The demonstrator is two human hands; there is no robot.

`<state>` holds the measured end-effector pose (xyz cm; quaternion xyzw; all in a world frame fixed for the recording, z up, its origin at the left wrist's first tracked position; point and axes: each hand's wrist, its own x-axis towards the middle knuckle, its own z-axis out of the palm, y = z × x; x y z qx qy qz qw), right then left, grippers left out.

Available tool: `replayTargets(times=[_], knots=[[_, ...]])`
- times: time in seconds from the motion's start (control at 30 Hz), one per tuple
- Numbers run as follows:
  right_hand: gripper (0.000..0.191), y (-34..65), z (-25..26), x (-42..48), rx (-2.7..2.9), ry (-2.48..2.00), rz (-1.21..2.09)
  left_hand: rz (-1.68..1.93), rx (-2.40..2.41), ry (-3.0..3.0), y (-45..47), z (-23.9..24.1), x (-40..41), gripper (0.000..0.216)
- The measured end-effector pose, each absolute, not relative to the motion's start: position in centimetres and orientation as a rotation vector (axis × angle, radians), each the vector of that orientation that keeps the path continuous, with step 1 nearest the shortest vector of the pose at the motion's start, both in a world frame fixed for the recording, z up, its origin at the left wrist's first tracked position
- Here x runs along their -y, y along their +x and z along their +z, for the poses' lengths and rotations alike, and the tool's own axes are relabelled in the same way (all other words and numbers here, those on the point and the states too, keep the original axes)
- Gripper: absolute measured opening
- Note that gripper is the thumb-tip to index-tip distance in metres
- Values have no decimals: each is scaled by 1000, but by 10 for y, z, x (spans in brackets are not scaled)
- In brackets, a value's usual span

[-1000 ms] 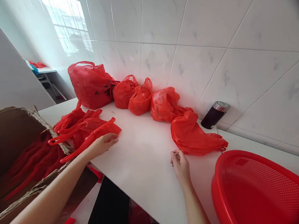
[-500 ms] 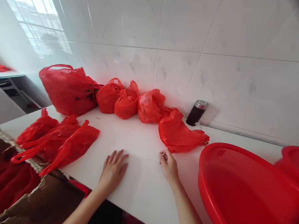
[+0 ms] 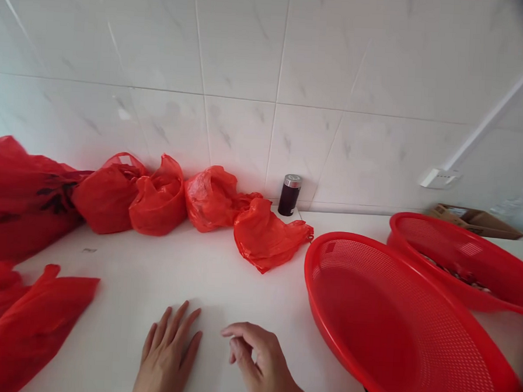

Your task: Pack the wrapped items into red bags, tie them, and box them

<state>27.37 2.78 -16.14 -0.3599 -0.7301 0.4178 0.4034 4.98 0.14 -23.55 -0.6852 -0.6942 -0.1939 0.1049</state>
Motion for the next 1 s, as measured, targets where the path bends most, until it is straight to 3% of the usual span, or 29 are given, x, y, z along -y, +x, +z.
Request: replayTargets(times=[0.27,0.4,0.5,0.73,0.87,1.0], knots=[[21,292,-154,-123,1772,-1251,217,-615,2069,-2038,51,-232,-3,44],[21,279,-163,-171,1783,-1279,182,-633,2092,-2050,50,-232,-2,43],[5,273,-165,-189,1709,-1283,183,-642,2115,-2074,49,-232,-1,42],[36,266,-120,-184,1392,-1223,134,-776,2200,-2135,49,-229,-1,39],[19,251,-103,-122,1645,-1035,148,-1258,2362,-2194,43,-220,4,41],[10,229,-118,-52,2252,-794,413,-2160,2593,-1978,31,-211,9,55]])
